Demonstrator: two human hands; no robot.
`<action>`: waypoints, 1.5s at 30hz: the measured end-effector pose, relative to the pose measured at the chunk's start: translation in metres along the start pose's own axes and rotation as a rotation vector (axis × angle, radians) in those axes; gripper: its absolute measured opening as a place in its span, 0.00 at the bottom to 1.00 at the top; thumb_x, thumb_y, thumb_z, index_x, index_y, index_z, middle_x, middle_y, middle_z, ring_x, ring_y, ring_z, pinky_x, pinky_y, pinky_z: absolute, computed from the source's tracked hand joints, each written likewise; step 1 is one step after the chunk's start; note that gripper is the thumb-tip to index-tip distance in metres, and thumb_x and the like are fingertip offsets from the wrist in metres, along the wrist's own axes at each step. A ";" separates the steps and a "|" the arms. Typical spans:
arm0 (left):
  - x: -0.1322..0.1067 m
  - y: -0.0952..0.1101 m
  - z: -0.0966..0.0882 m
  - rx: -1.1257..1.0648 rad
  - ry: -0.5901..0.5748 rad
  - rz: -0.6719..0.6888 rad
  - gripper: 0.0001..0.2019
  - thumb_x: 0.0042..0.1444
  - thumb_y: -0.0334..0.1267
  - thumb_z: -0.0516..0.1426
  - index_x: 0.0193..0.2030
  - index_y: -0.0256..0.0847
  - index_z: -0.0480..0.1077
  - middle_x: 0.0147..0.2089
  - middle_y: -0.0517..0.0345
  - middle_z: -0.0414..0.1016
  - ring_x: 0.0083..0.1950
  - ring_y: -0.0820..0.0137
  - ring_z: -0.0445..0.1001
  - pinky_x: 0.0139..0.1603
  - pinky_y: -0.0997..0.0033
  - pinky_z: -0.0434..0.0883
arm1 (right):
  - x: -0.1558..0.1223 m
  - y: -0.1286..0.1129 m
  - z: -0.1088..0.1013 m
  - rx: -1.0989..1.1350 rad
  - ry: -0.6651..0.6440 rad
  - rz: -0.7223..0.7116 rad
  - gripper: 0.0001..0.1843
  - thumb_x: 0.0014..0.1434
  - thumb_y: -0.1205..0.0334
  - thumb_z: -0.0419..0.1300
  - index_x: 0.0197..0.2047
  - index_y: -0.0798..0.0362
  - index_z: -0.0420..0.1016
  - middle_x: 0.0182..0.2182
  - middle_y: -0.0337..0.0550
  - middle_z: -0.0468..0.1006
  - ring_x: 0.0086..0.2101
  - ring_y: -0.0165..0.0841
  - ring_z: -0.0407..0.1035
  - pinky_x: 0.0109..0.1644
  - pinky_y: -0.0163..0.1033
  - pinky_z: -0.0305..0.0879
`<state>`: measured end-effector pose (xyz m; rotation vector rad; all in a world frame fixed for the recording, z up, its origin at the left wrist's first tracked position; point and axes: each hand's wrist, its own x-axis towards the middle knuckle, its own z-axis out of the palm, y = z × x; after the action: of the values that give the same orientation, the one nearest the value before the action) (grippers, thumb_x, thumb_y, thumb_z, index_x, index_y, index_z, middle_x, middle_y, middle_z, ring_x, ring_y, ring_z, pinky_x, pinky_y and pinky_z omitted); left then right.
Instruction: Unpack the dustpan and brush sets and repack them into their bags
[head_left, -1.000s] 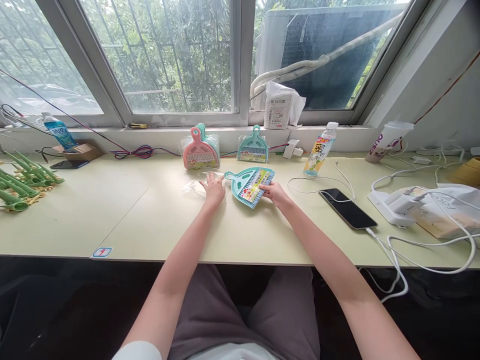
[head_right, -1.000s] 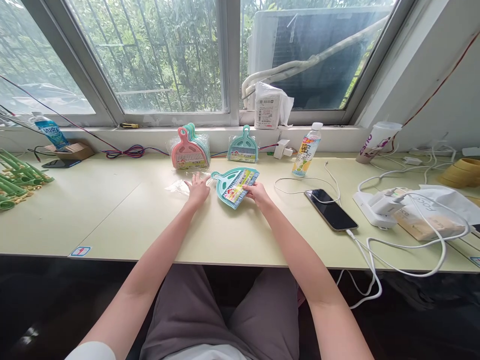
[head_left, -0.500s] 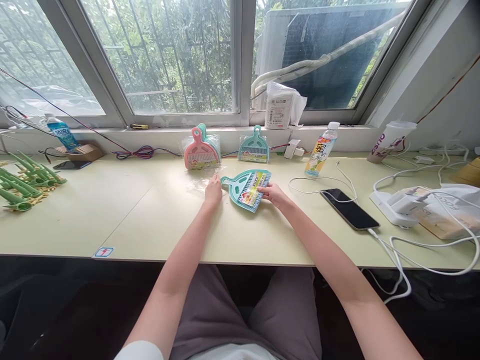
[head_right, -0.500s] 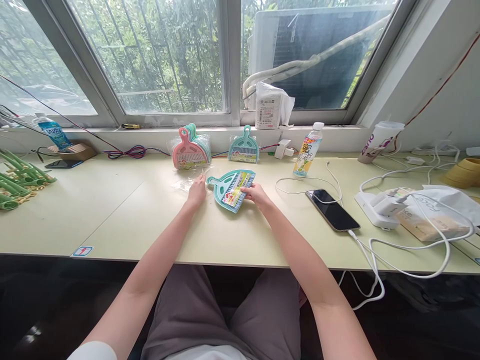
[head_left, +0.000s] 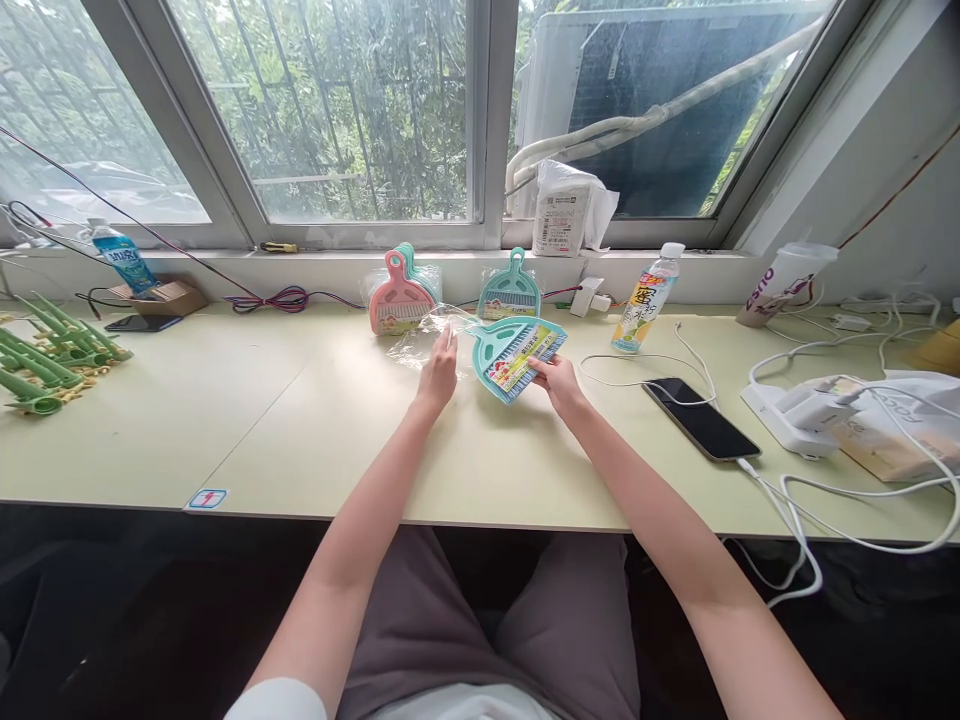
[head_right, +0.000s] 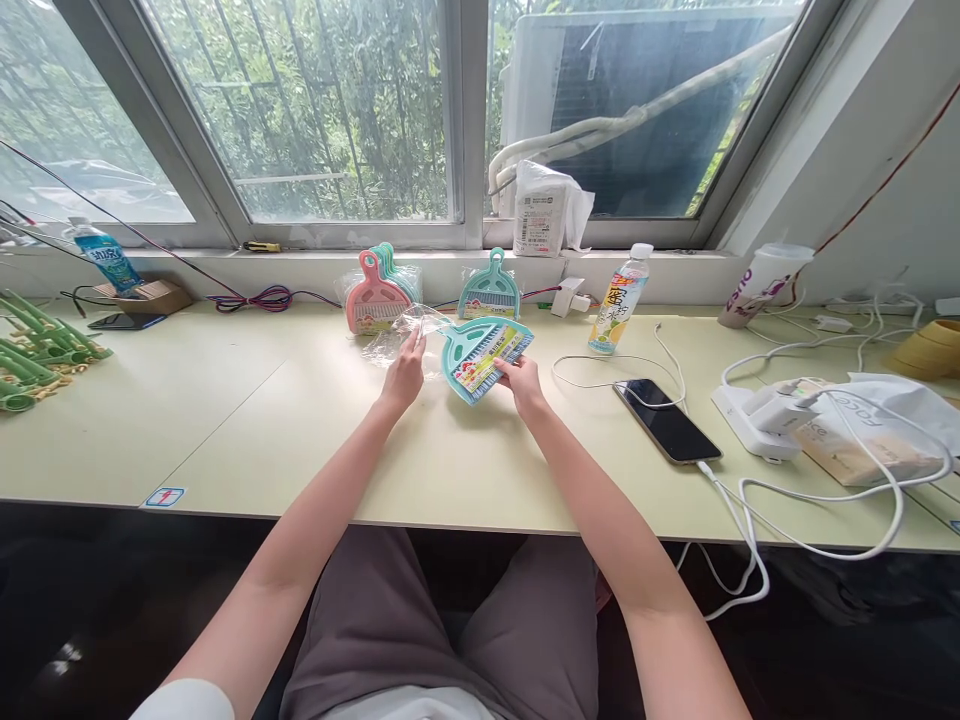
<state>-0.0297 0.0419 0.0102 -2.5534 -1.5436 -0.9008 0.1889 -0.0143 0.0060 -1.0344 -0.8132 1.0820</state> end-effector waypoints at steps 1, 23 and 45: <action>0.000 -0.002 -0.001 0.008 0.006 -0.042 0.37 0.49 0.14 0.41 0.67 0.33 0.55 0.73 0.45 0.43 0.72 0.60 0.48 0.63 0.60 0.65 | 0.000 -0.002 -0.001 0.004 0.010 0.004 0.05 0.54 0.72 0.62 0.36 0.56 0.74 0.37 0.45 0.81 0.36 0.34 0.77 0.47 0.44 0.76; -0.004 0.024 -0.019 -0.388 0.457 -0.197 0.32 0.60 0.43 0.56 0.69 0.44 0.48 0.73 0.46 0.43 0.74 0.58 0.40 0.70 0.53 0.50 | -0.010 0.003 0.013 0.098 -0.078 -0.004 0.12 0.48 0.65 0.69 0.37 0.54 0.74 0.41 0.46 0.80 0.42 0.37 0.76 0.50 0.45 0.75; -0.001 0.034 0.001 -1.700 -0.272 -0.242 0.23 0.54 0.42 0.62 0.56 0.38 0.69 0.55 0.48 0.74 0.59 0.57 0.70 0.62 0.55 0.65 | -0.018 0.005 0.022 0.120 -0.054 -0.093 0.20 0.46 0.59 0.70 0.41 0.50 0.70 0.46 0.43 0.77 0.48 0.38 0.73 0.51 0.44 0.74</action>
<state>-0.0018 0.0240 0.0180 -3.3746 -1.2487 -2.9856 0.1623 -0.0251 0.0081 -0.8623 -0.8216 1.0697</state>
